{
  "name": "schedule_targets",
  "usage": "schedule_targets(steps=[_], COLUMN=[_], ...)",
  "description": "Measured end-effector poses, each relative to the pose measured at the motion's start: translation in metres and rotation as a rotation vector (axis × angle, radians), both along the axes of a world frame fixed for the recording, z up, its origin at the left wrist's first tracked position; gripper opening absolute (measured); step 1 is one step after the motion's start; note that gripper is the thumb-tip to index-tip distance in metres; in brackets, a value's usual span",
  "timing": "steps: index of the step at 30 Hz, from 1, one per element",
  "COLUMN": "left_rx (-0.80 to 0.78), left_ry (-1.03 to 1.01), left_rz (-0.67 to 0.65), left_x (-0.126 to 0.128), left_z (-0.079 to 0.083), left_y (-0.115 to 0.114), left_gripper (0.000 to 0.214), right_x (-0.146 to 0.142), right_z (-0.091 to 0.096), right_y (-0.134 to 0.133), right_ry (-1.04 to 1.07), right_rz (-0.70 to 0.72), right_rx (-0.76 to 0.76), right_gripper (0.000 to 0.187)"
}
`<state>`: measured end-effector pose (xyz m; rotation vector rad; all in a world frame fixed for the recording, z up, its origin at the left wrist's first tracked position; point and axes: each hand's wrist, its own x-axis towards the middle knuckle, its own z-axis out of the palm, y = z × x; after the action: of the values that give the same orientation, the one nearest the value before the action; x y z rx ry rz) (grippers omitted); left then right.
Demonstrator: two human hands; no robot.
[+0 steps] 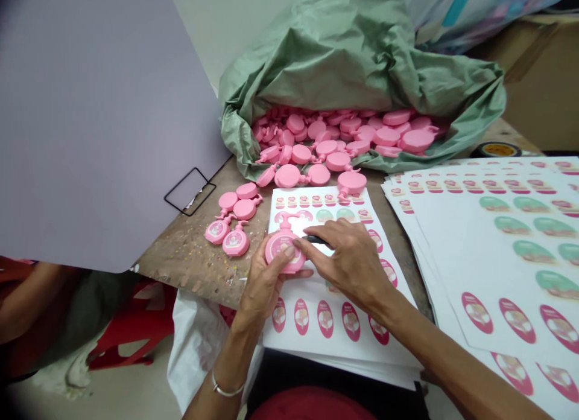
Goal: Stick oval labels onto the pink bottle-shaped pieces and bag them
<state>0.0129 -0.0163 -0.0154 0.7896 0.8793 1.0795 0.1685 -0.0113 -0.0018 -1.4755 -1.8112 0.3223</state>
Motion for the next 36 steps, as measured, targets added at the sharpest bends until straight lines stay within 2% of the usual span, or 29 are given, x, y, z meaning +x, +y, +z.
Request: schedule_targets(steps=[2, 5, 7, 9, 11, 14, 16, 19, 22, 25, 27, 29, 31, 32, 33, 34, 36], left_rx=[0.010, -0.010, -0.040, -0.070, -0.053, 0.065, 0.133, 0.202, 0.398, 0.611, 0.734, 0.835, 0.821, 0.763, 0.680, 0.582, 0.389], left_ry=[0.002, -0.021, -0.024, 0.030, 0.228, 0.683, 0.904, 1.147, 1.366, 1.486, 1.497, 1.406, 1.208, 1.099, 1.000, 0.912, 0.743], left_rz=[0.000, -0.022, -0.018, 0.017, 0.114, 0.317, 0.345, 0.310, 0.421, 0.534, 0.478, 0.259, -0.008, -0.073, -0.075, -0.028, 0.118], left_x=[0.001, -0.002, -0.012, -0.030, -0.052, -0.080, -0.090, -0.094, -0.097, -0.103, -0.105, -0.101, -0.091, -0.085, -0.079, -0.073, -0.061], left_z=[-0.001, -0.001, -0.003, -0.008, -0.018, -0.034, -0.042, -0.047, -0.043, -0.027, -0.012, 0.002, 0.011, 0.012, 0.011, 0.009, 0.000], left_y=[-0.003, -0.007, -0.010, -0.012, -0.012, -0.007, -0.001, 0.006, 0.013, 0.023, 0.032, 0.041, 0.046, 0.046, 0.046, 0.045, 0.045], left_gripper=[0.037, 0.041, 0.048, 0.049, 0.041, 0.035, 0.037, 0.034, 0.034, 0.044, 0.050, 0.052, 0.044, 0.038, 0.033, 0.030, 0.031], right_x=[-0.004, -0.011, -0.011, -0.009, -0.011, -0.033, -0.058, -0.091, -0.106, -0.097, -0.081, -0.062, -0.041, -0.030, -0.021, -0.014, -0.004], right_z=[-0.003, -0.014, -0.024, -0.031, -0.034, -0.033, -0.032, -0.033, -0.031, -0.015, 0.005, 0.028, 0.045, 0.048, 0.047, 0.041, 0.019], right_y=[0.002, 0.008, 0.018, 0.034, 0.056, 0.098, 0.128, 0.165, 0.181, 0.172, 0.156, 0.137, 0.119, 0.110, 0.101, 0.091, 0.071], right_ry=[-0.043, 0.075, 0.112, 0.097, 0.047, -0.259, -0.480, -0.581, -0.644, -0.670, -0.646, -0.538, -0.368, -0.277, -0.198, -0.128, -0.033], right_rz=[-0.092, -0.088, -0.082, -0.116, -0.065, 0.163, 0.249, 0.306, 0.346, 0.436, 0.560, 0.758, 0.882, 0.856, 0.761, 0.624, 0.346], right_rx=[0.035, -0.035, -0.119, -0.177, -0.196, -0.153, -0.122, -0.133, -0.158, -0.174, -0.191, -0.255, -0.345, -0.359, -0.345, -0.313, -0.264], right_gripper=[0.041, 0.065, 0.071, 0.069, 0.060, 0.041, 0.036, 0.034, 0.028, 0.021, 0.018, 0.018, 0.021, 0.025, 0.029, 0.032, 0.035])
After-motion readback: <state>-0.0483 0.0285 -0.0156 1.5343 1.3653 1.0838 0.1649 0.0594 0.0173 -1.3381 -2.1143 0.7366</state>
